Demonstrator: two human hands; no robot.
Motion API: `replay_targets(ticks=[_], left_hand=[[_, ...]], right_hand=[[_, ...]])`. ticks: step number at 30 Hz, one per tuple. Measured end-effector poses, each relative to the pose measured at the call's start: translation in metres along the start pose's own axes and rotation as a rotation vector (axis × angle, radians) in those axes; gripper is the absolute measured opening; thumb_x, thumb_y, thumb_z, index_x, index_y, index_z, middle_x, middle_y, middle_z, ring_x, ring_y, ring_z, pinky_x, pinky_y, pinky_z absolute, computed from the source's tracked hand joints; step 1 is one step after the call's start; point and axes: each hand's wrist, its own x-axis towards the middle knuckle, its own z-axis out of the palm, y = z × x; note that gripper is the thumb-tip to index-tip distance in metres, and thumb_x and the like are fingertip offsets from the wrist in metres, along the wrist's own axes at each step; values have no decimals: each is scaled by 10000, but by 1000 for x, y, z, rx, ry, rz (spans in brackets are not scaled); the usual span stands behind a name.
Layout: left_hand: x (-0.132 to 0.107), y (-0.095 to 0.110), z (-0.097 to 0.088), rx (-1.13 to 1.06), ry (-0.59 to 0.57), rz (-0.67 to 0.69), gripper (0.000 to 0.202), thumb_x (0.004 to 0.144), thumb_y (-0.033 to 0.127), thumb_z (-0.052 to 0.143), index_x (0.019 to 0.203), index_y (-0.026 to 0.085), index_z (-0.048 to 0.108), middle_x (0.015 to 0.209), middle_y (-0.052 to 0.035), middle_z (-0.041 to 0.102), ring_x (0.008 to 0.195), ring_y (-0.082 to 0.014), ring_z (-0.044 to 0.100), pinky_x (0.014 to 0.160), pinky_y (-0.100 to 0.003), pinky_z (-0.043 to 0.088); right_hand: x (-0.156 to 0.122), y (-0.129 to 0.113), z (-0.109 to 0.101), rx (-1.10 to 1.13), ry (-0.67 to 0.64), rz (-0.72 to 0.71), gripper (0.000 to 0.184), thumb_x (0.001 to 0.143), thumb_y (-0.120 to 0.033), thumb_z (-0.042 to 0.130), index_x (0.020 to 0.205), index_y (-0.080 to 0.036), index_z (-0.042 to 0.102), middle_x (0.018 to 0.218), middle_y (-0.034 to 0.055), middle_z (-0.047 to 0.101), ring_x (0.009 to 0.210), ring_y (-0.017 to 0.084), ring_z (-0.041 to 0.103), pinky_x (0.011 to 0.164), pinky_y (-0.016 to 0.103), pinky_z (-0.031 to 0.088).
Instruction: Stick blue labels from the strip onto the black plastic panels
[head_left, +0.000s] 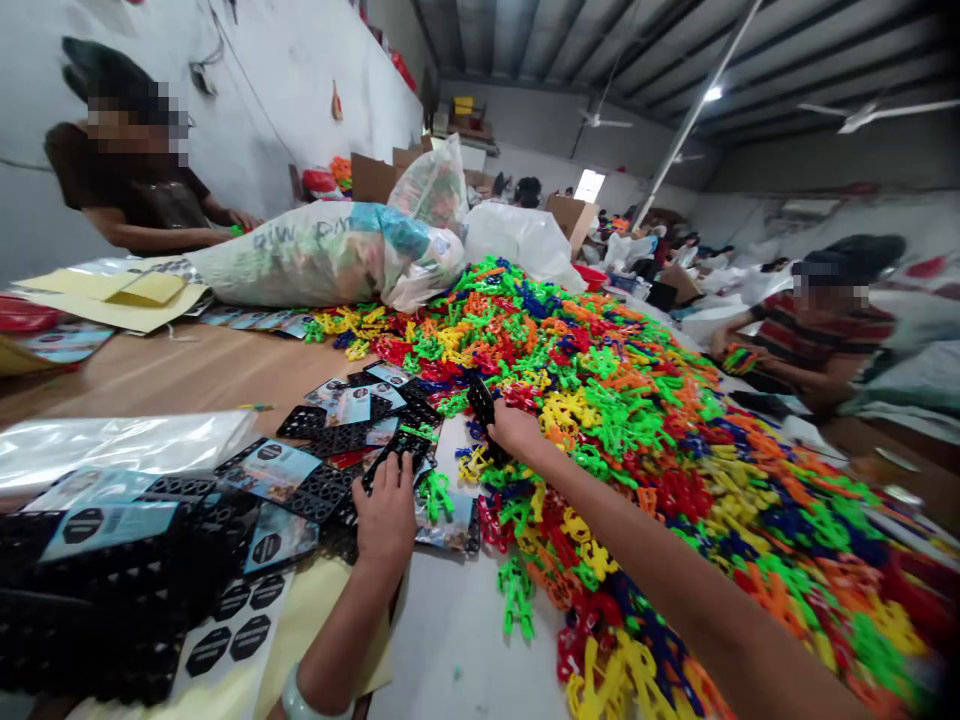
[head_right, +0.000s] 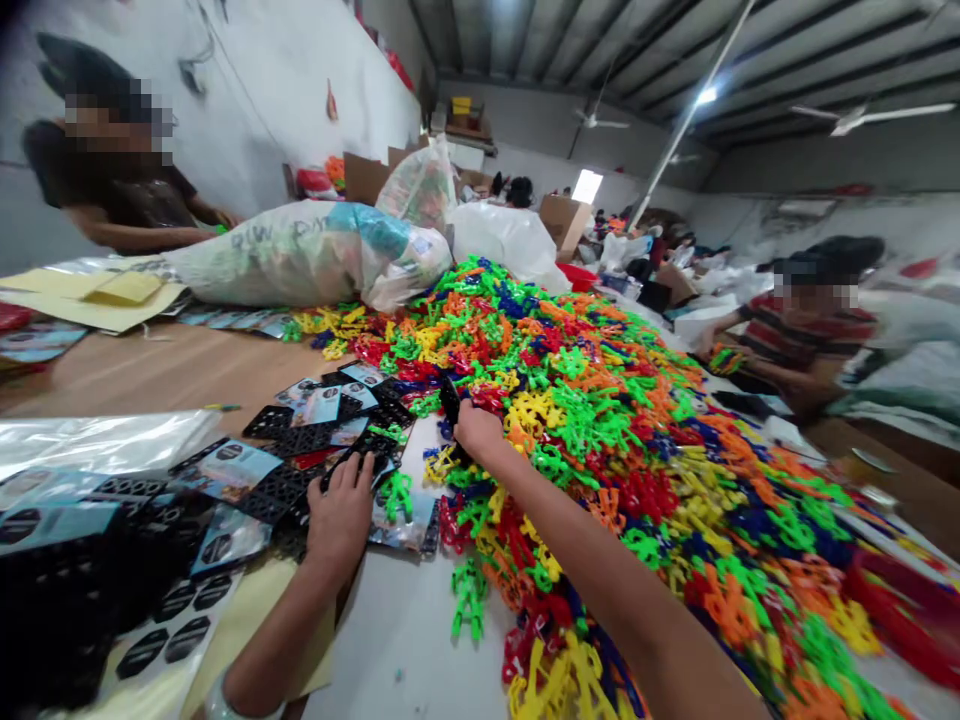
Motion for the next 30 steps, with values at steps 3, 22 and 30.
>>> replay_targets(ticks=[3, 22, 30], left_hand=[[0, 0, 0, -19, 10, 11, 543, 906, 79, 267, 1420, 149, 431, 1444, -165, 476, 1284, -274, 449, 1033, -565, 322], [4, 0, -7, 6, 199, 121, 432, 964, 342, 337, 1171, 96, 626, 1334, -190, 561, 1197, -327, 486, 1099, -599, 112], [16, 11, -19, -249, 92, 160, 410, 921, 291, 373, 1124, 53, 637, 1274, -257, 583, 1260, -378, 453, 1090, -614, 157]], right_hand=[[-18, 15, -7, -35, 34, 37, 345, 900, -300, 524, 1194, -129, 465, 1045, 195, 692, 990, 296, 675, 841, 367, 487], [-110, 164, -59, 176, 286, 370, 347, 896, -404, 512, 1118, -139, 491, 1053, 152, 657, 951, 283, 637, 732, 302, 460], [-189, 207, -36, 375, 430, 333, 305, 900, -459, 488, 1025, -183, 516, 893, 62, 648, 802, 222, 613, 661, 282, 437]])
